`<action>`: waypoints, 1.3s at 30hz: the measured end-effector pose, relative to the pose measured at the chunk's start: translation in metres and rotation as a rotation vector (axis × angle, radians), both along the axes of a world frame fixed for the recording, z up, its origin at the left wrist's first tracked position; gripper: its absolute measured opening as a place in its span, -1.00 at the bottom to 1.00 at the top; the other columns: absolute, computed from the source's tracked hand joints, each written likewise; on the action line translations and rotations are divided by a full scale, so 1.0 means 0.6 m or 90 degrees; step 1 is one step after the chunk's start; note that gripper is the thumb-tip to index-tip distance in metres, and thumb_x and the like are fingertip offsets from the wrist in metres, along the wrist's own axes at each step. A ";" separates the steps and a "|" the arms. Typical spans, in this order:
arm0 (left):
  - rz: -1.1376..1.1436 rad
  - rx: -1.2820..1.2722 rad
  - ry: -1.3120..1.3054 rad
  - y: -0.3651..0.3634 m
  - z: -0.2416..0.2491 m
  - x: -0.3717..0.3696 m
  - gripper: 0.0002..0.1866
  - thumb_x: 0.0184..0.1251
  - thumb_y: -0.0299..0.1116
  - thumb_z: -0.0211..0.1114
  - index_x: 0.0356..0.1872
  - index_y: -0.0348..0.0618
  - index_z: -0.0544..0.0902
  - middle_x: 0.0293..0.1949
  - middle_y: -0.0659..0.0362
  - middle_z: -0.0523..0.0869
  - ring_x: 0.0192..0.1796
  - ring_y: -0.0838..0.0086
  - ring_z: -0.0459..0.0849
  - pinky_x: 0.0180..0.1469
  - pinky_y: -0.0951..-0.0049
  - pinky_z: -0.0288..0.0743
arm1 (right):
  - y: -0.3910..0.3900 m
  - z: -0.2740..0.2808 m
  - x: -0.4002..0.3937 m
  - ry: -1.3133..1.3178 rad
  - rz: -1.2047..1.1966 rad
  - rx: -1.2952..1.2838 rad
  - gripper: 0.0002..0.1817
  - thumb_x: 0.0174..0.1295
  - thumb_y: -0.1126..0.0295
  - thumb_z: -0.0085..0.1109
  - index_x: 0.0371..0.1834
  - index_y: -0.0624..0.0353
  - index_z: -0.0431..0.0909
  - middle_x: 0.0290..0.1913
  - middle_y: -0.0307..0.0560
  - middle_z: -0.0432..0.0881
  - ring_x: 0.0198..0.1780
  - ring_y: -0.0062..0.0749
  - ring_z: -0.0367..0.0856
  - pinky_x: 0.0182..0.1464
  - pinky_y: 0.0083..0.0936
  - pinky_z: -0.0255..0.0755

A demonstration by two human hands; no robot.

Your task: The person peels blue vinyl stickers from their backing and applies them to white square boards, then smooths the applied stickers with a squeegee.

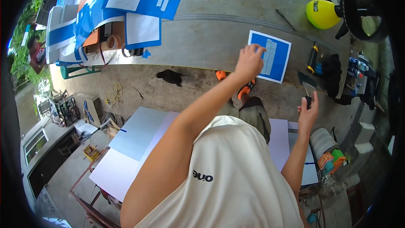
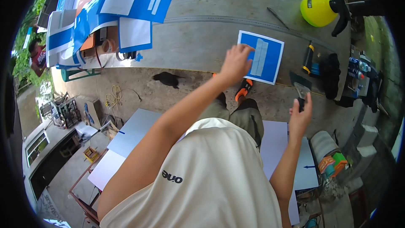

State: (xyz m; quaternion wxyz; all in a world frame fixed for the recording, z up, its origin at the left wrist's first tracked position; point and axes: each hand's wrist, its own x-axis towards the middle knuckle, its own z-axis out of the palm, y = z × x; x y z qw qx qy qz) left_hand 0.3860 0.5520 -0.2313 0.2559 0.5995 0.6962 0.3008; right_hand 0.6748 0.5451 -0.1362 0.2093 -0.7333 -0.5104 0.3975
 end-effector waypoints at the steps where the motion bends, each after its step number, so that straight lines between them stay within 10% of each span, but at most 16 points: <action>1: 0.010 -0.008 -0.021 -0.019 0.005 0.016 -0.56 0.22 -0.47 0.38 0.15 -0.03 0.58 0.13 0.06 0.57 0.21 0.11 0.52 0.23 0.08 0.39 | 0.002 0.014 0.005 -0.022 -0.016 -0.021 -0.40 0.46 0.43 0.24 0.55 0.12 0.33 0.02 -0.08 0.63 -0.40 -0.60 0.56 -0.36 -0.58 0.52; 26: 0.074 -0.026 -0.085 -0.087 -0.009 -0.045 -0.63 0.24 -0.53 0.31 0.08 -0.03 0.65 0.07 0.03 0.64 0.18 0.04 0.56 0.20 0.06 0.42 | -0.032 0.021 -0.091 -0.045 0.071 0.003 -0.40 0.43 0.45 0.22 0.53 0.14 0.36 0.22 -0.08 0.68 -0.44 -0.62 0.55 -0.43 -0.60 0.51; 30: -0.025 0.072 0.027 -0.016 -0.028 -0.090 -0.64 0.22 -0.52 0.28 0.06 0.02 0.68 0.12 0.13 0.63 0.18 0.13 0.55 0.22 0.09 0.42 | -0.031 -0.076 -0.091 -0.122 0.194 0.034 -0.45 0.40 0.45 0.24 0.47 0.12 0.46 0.09 0.04 0.73 -0.32 -0.40 0.70 -0.24 -0.45 0.59; 34: -0.252 0.061 0.185 0.072 -0.050 -0.102 -0.57 0.26 -0.50 0.27 0.16 0.07 0.68 0.33 0.14 0.58 0.38 0.14 0.48 0.43 0.09 0.33 | -0.003 -0.074 -0.169 -0.146 0.196 0.120 -0.51 0.34 0.43 0.25 0.36 0.18 0.54 0.18 0.31 0.66 0.22 0.19 0.63 0.25 -0.22 0.47; 39: -0.369 0.020 0.225 0.123 -0.081 -0.096 -0.55 0.29 -0.50 0.26 0.21 0.09 0.68 0.40 0.13 0.53 0.46 0.15 0.42 0.48 0.12 0.30 | 0.042 -0.081 -0.215 -0.211 0.183 0.035 -0.51 0.36 0.38 0.25 0.34 0.24 0.54 0.15 0.28 0.68 0.19 0.18 0.65 0.23 -0.15 0.49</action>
